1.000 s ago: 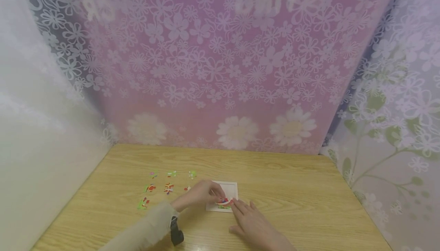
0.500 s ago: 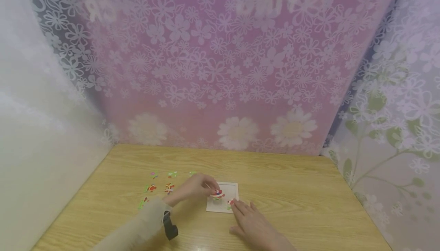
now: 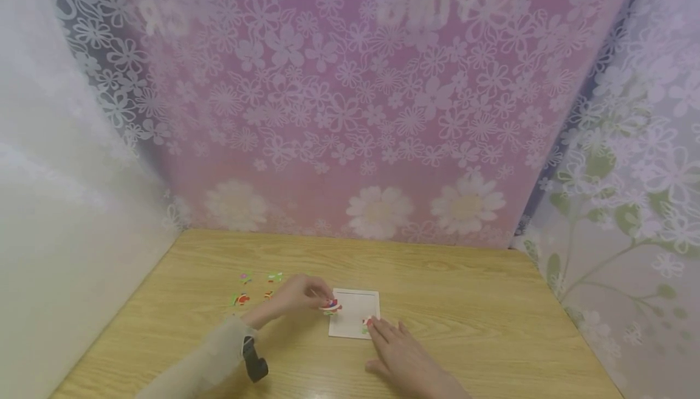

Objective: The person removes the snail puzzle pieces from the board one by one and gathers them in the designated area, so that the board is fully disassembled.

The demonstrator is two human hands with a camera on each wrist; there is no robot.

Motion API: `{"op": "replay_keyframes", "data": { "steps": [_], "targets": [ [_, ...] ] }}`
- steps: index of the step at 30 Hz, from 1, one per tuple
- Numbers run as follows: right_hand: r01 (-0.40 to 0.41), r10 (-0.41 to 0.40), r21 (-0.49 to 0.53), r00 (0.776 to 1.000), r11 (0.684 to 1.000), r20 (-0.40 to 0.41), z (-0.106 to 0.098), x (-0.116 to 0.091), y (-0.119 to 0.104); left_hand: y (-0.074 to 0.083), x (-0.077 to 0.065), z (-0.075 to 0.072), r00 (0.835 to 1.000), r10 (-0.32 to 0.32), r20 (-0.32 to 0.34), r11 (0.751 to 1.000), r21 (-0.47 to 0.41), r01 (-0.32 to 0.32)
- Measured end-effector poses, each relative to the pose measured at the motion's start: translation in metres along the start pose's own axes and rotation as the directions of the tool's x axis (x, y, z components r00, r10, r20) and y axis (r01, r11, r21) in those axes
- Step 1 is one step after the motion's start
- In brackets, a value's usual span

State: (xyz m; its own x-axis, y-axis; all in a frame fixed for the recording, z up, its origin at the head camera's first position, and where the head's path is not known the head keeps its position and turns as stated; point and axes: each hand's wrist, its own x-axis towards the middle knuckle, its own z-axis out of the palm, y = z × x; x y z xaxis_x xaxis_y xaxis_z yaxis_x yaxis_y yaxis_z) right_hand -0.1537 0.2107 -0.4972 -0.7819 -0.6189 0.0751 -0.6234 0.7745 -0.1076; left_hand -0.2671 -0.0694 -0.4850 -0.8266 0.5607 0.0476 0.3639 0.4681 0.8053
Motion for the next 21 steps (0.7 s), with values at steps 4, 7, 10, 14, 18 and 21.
{"op": "replay_keyframes", "data": {
  "steps": [4,7,10,14,18,21],
  "targets": [
    [0.013,-0.013,-0.001,1.000,1.000,-0.011,-0.001,-0.001,0.000,-0.008,-0.007,-0.009,1.000,-0.006,-0.010,1.000,-0.001,0.006],
    [0.015,-0.015,0.002,1.000,1.000,-0.014,-0.001,-0.001,0.001,-0.012,-0.015,-0.016,1.000,-0.009,-0.019,1.000,-0.006,0.009],
    [0.027,-0.027,-0.010,0.999,1.000,-0.027,0.000,-0.001,0.002,-0.016,-0.022,-0.023,0.999,-0.018,-0.030,1.000,-0.017,0.018],
    [0.051,-0.053,-0.039,0.997,0.998,-0.053,0.002,-0.001,0.003,-0.023,-0.032,-0.034,0.998,-0.036,-0.052,0.999,-0.009,0.036],
    [0.054,-0.056,-0.038,0.997,0.998,-0.057,0.002,-0.001,0.003,-0.031,-0.043,-0.046,0.997,-0.036,-0.066,0.999,-0.007,0.036],
    [0.050,-0.051,-0.028,0.997,0.998,-0.049,0.001,-0.001,0.003,-0.036,-0.051,-0.056,0.997,-0.028,-0.068,1.000,-0.007,0.027]
  ]
}}
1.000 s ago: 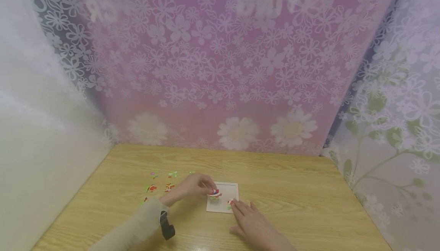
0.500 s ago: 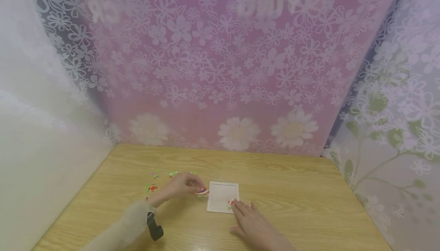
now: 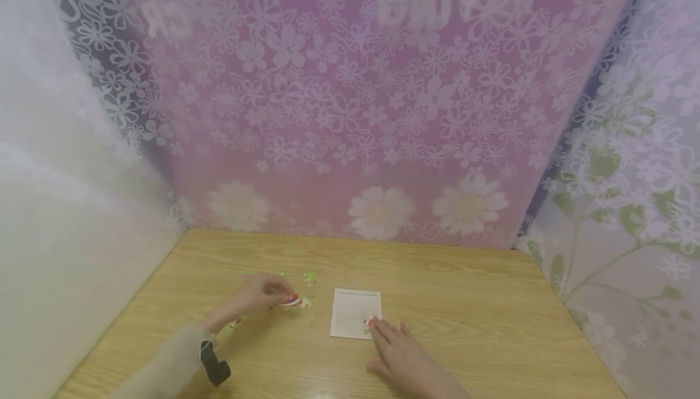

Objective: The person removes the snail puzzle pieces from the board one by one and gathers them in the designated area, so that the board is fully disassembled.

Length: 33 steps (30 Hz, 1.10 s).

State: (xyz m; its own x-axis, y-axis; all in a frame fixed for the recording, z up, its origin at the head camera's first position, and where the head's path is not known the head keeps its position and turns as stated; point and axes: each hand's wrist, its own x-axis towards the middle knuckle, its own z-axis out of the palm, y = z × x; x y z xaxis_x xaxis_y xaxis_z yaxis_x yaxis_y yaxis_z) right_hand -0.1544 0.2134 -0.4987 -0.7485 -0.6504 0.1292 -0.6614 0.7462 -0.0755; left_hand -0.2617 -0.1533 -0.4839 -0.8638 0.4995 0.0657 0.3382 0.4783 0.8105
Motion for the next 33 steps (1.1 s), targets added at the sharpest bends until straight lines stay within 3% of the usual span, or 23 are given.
{"op": "replay_keyframes", "data": {
  "steps": [6,12,19,22,28,33],
  "targets": [
    [-0.003,0.003,-0.009,1.000,1.000,0.008,0.001,0.000,0.001,-0.013,-0.014,-0.015,0.999,-0.031,-0.019,0.999,-0.016,0.030],
    [0.001,-0.001,-0.019,1.000,1.000,-0.005,0.001,0.000,0.000,-0.019,-0.024,-0.021,0.997,-0.062,-0.041,0.998,0.002,0.062],
    [0.001,-0.002,-0.027,1.000,1.000,-0.010,0.000,0.001,-0.001,-0.023,-0.032,-0.017,0.990,-0.139,-0.030,0.990,-0.007,0.139],
    [0.009,-0.010,-0.036,1.000,0.999,-0.023,0.001,0.000,-0.001,-0.022,-0.035,-0.016,0.992,-0.123,-0.017,0.992,0.013,0.123],
    [-0.007,0.007,-0.011,1.000,1.000,0.005,0.003,0.000,0.001,-0.023,-0.037,-0.012,0.992,-0.127,0.027,0.991,-0.028,0.128],
    [-0.006,0.006,-0.010,1.000,1.000,0.004,0.003,0.000,0.001,-0.021,-0.038,-0.011,0.992,-0.126,0.018,0.992,0.002,0.126]
  ]
}}
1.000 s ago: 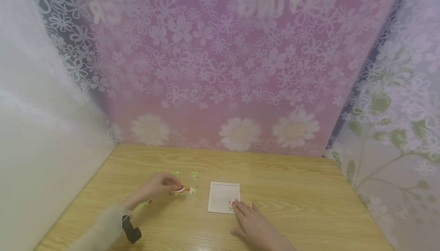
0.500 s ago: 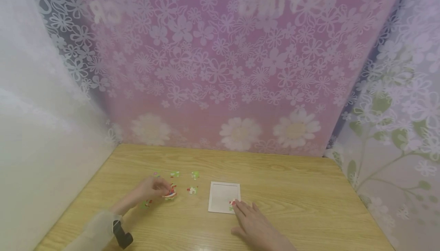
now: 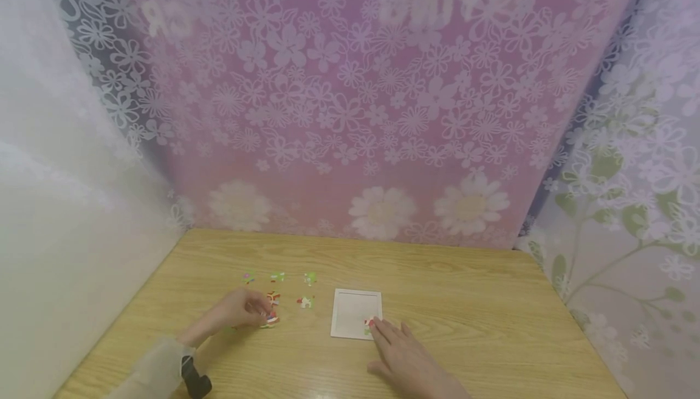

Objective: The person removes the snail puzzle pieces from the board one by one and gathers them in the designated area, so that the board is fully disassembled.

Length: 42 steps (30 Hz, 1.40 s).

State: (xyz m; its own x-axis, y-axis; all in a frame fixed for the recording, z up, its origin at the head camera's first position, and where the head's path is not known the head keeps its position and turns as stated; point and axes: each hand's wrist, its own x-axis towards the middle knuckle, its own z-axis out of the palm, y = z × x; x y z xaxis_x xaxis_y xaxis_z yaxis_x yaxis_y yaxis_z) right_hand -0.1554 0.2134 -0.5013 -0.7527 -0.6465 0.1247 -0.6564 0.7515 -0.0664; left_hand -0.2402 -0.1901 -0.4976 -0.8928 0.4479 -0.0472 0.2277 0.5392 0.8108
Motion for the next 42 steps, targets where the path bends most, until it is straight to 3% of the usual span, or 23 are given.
{"op": "replay_keyframes", "data": {
  "steps": [6,15,23,34,42],
  "targets": [
    [-0.002,0.002,0.003,1.000,1.000,0.004,-0.002,0.000,-0.001,0.005,-0.001,0.002,0.999,0.032,-0.020,0.998,0.050,-0.031],
    [-0.013,0.012,0.009,1.000,1.000,0.016,-0.001,-0.001,0.000,0.007,-0.003,0.006,0.999,-0.020,-0.049,0.997,0.075,0.023],
    [-0.013,0.012,0.022,1.000,1.000,0.021,-0.002,-0.001,0.000,0.003,-0.001,0.003,0.998,0.010,-0.061,0.996,0.091,-0.005],
    [0.015,-0.016,-0.017,0.999,1.000,-0.028,0.002,-0.001,0.001,0.006,0.011,-0.010,0.992,0.035,-0.121,0.993,0.113,-0.021],
    [0.027,-0.027,-0.014,0.999,1.000,-0.045,0.004,-0.002,0.001,0.022,0.024,-0.007,0.987,0.056,-0.153,0.994,0.105,-0.040]
  ]
}}
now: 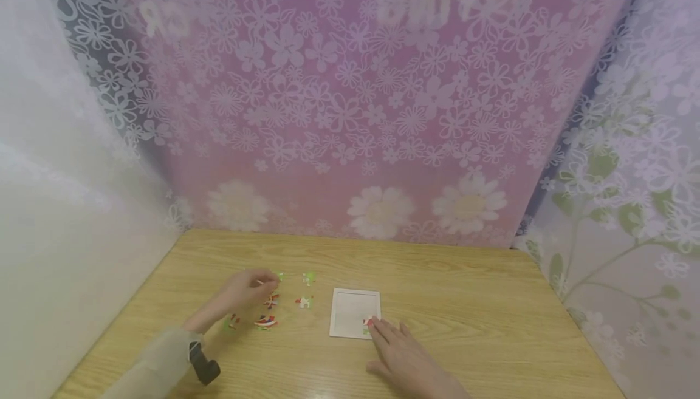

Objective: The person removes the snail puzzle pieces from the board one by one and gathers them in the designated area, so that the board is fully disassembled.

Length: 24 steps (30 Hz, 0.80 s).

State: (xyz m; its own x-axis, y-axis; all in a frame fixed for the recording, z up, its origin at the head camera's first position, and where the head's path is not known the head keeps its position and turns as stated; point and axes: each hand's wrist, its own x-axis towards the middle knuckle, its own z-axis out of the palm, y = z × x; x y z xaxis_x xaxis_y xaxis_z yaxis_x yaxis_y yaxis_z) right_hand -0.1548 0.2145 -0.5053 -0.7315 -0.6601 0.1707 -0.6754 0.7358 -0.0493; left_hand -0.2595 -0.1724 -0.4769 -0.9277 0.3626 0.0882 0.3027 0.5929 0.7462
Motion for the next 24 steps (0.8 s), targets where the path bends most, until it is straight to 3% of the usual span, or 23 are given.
{"op": "replay_keyframes", "data": {
  "steps": [6,13,24],
  "targets": [
    [0.004,-0.004,0.016,1.000,1.000,-0.019,-0.001,0.000,-0.001,0.014,0.011,0.009,0.998,0.051,0.038,0.994,-0.102,-0.046],
    [-0.026,0.024,0.104,0.999,0.994,0.022,-0.005,0.001,0.001,0.033,0.024,0.024,0.992,0.090,0.084,0.980,-0.183,-0.074],
    [-0.045,0.036,0.182,0.998,0.982,0.051,-0.006,0.003,0.006,0.062,0.044,0.048,0.982,0.154,0.105,0.966,-0.223,-0.128]
  ]
}}
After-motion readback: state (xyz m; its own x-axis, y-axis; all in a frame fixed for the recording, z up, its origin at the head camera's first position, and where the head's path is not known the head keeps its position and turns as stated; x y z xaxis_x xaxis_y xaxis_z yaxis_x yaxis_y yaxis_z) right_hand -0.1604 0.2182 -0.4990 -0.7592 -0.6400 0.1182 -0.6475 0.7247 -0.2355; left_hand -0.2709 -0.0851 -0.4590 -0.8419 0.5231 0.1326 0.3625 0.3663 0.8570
